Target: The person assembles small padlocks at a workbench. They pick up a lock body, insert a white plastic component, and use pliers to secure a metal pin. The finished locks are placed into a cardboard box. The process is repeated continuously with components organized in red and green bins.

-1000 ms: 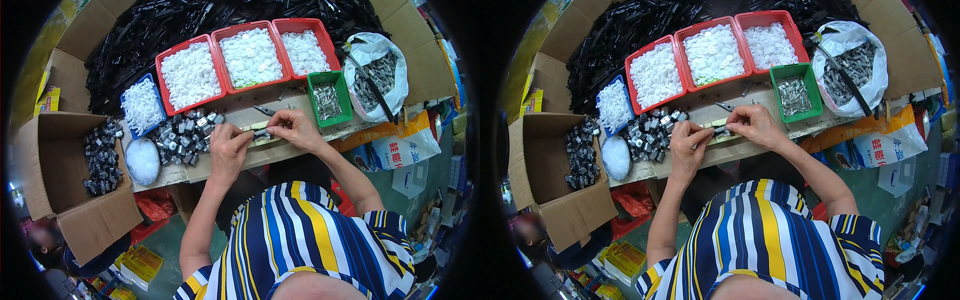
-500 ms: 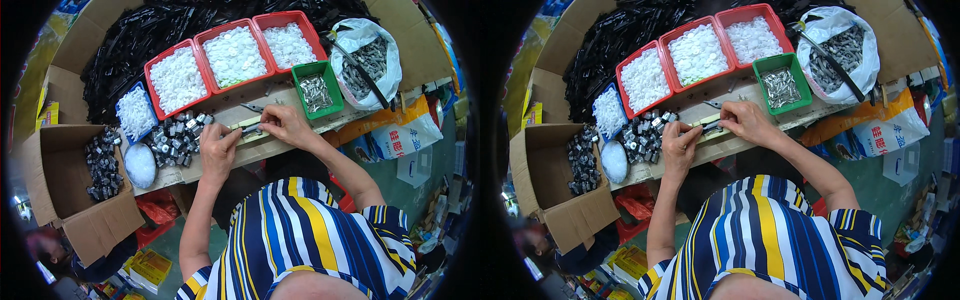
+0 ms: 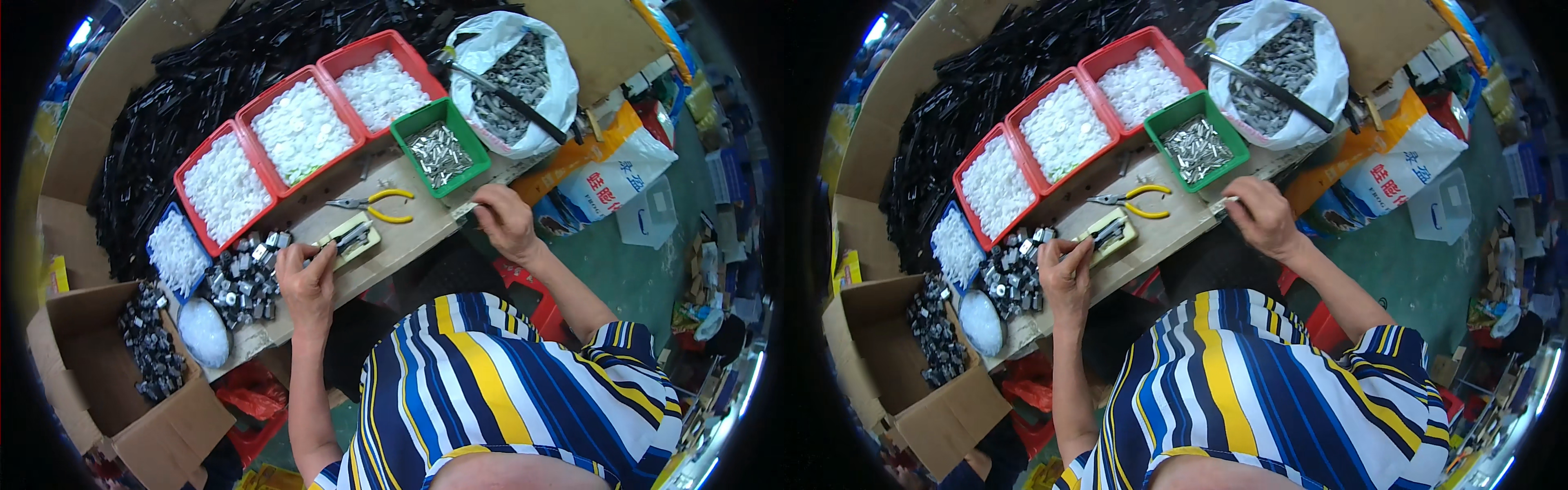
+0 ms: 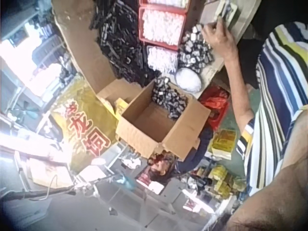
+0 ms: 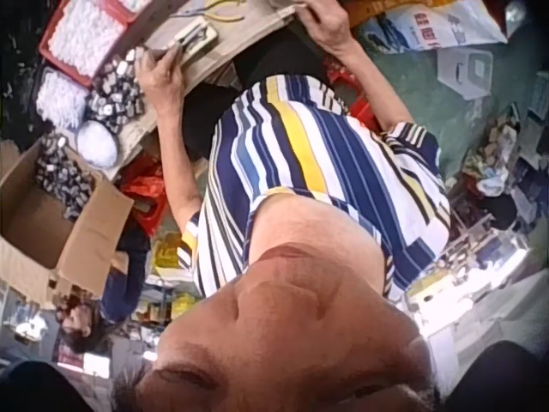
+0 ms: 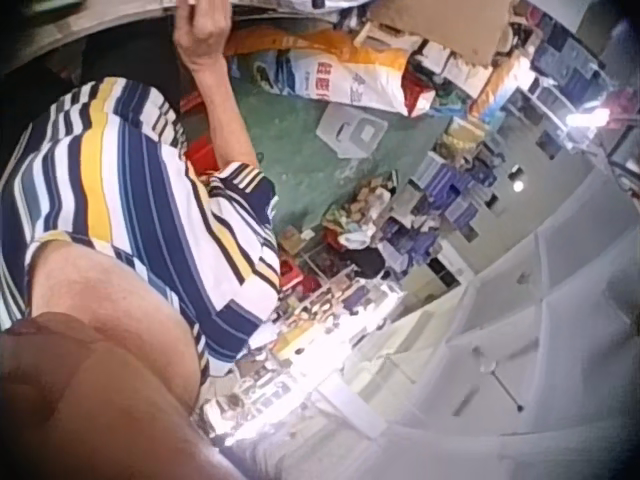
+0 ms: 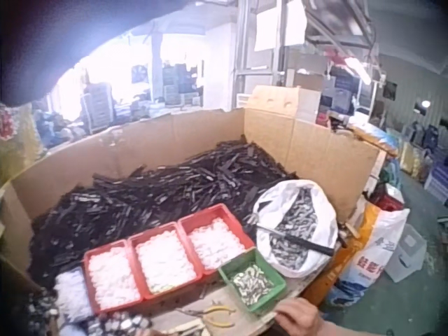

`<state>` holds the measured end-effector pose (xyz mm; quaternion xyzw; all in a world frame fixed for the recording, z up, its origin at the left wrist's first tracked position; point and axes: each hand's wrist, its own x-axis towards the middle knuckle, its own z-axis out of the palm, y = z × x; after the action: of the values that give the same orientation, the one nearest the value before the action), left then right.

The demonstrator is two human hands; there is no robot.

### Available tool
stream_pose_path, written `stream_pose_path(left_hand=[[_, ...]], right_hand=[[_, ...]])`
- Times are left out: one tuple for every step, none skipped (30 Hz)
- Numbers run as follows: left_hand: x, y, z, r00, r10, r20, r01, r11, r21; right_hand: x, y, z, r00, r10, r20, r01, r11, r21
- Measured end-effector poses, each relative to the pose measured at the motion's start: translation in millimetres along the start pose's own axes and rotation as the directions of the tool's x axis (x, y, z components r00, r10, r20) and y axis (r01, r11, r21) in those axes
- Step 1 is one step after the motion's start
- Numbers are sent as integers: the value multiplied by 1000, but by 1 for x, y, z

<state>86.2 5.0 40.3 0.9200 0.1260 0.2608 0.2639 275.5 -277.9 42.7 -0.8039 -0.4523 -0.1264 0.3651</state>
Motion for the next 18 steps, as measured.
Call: stream_pose_path(left_hand=[[2,1,2,1000,12,-2,-12,1000,-9],[2,2,1,1000,16,-5,-16,1000,-10],[2,3,1,1000,18,-9,-18,1000,-10],[3,2,2,1000,27,-15,-27,1000,-8],[2,2,2,1000,24,-11,-24,1000,-7],[2,3,2,1000,21,-8,-21,1000,-6],[2,2,1,1000,20,-2,-20,1000,-1],[2,2,1,1000,28,-7,-28,1000,1],[2,2,1,1000,28,-10,-28,1000,0],[3,3,1,999,33,-10,-33,999,-4],[3,4,0,999,37,-8,-37,999,-7],[3,3,1,999,37,1,-37,999,0],[3,3,2,999,34,2,-34,999,4],[3,4,1,1000,29,4,-29,1000,11],[3,4,0,1000,23,6,-24,1000,19],[1,0,1,1000,27,2,-27,999,29],[1,1,1,1000,29,2,-30,999,29],[2,1,1,1000,32,2,-32,999,29]], right_hand=[[-13,14,-7,998,13,-64,-18,996,-82],[-24,26,-13,997,58,-49,-64,989,-134],[-32,38,-15,995,78,-55,-88,977,-195],[-38,47,-16,993,101,-65,-115,961,-251],[-44,54,-16,989,123,-76,-141,941,-307],[-51,57,-17,990,126,-69,-142,926,-349],[-53,59,-17,984,132,-119,-164,931,-325],[-55,61,-17,976,138,-169,-184,936,-300],[-57,63,-17,965,144,-218,-202,940,-274],[-63,68,-15,892,301,-337,-338,939,-58],[-69,77,-11,784,463,-413,-431,885,175],[-75,86,-8,650,619,-441,-472,783,405],[-78,97,-6,485,801,-350,-434,568,699],[-78,108,-4,334,926,-178,-313,287,905],[-79,117,-4,216,975,46,-125,-19,992],[-65,109,-2,208,969,135,-66,-124,990],[-52,105,0,190,965,182,-4,-185,983],[-40,102,2,175,957,230,58,-244,968]])
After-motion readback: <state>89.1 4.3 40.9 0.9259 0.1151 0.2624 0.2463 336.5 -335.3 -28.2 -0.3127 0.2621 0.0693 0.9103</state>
